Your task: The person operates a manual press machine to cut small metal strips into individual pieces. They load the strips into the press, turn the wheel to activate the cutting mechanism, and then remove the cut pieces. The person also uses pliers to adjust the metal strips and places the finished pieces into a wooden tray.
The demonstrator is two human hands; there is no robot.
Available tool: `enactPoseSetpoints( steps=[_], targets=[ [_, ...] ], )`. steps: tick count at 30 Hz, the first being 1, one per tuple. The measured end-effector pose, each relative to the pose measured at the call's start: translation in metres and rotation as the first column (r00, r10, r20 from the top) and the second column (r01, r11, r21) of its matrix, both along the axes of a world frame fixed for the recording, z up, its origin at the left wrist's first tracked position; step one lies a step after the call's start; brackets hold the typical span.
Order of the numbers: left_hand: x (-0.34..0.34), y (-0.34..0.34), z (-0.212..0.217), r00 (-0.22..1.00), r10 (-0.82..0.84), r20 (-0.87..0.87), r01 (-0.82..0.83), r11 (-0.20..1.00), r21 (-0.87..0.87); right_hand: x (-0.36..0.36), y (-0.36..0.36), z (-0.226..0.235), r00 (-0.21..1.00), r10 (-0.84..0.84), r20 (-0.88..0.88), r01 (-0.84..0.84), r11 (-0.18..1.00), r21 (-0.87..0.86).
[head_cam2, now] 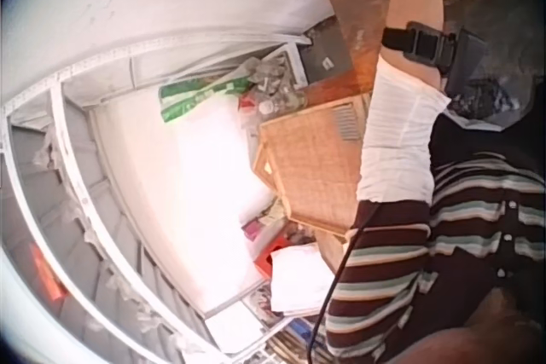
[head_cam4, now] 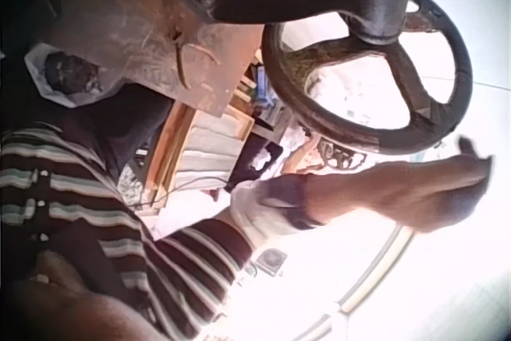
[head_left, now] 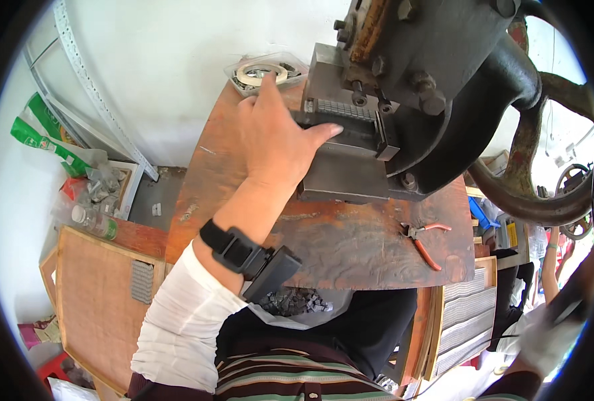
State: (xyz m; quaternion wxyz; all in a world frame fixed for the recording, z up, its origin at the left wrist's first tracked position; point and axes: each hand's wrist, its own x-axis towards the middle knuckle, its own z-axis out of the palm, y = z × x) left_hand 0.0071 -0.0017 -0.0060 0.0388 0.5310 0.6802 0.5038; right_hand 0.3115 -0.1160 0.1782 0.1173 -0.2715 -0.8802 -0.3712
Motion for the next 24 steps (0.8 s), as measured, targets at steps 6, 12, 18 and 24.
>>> enactPoseSetpoints(
  steps=[6, 12, 18, 24],
  targets=[
    [-0.074, -0.088, -0.055, 0.969, 0.124, -0.215, -0.120, 0.992, 0.034, 0.028, 0.012, -0.196, 0.869, -0.255, -0.424, 0.011, 0.866, -0.499],
    [-0.064, -0.099, -0.068, 0.825, 0.027, -0.564, -0.038, 0.999, -0.007, 0.042, 0.039, -0.246, 0.824, -0.430, -0.370, 0.129, 0.778, -0.615],
    [-0.016, 0.015, -0.028, 0.895, -0.313, -0.317, 0.382, 0.905, 0.187, 0.042, 0.070, -0.251, 0.749, -0.418, -0.514, 0.032, 0.798, -0.602],
    [-0.009, 0.019, -0.012, 0.837, -0.419, -0.352, 0.482, 0.869, 0.113, 0.042, 0.065, -0.252, 0.744, -0.434, -0.507, 0.095, 0.821, -0.563]
  ],
)
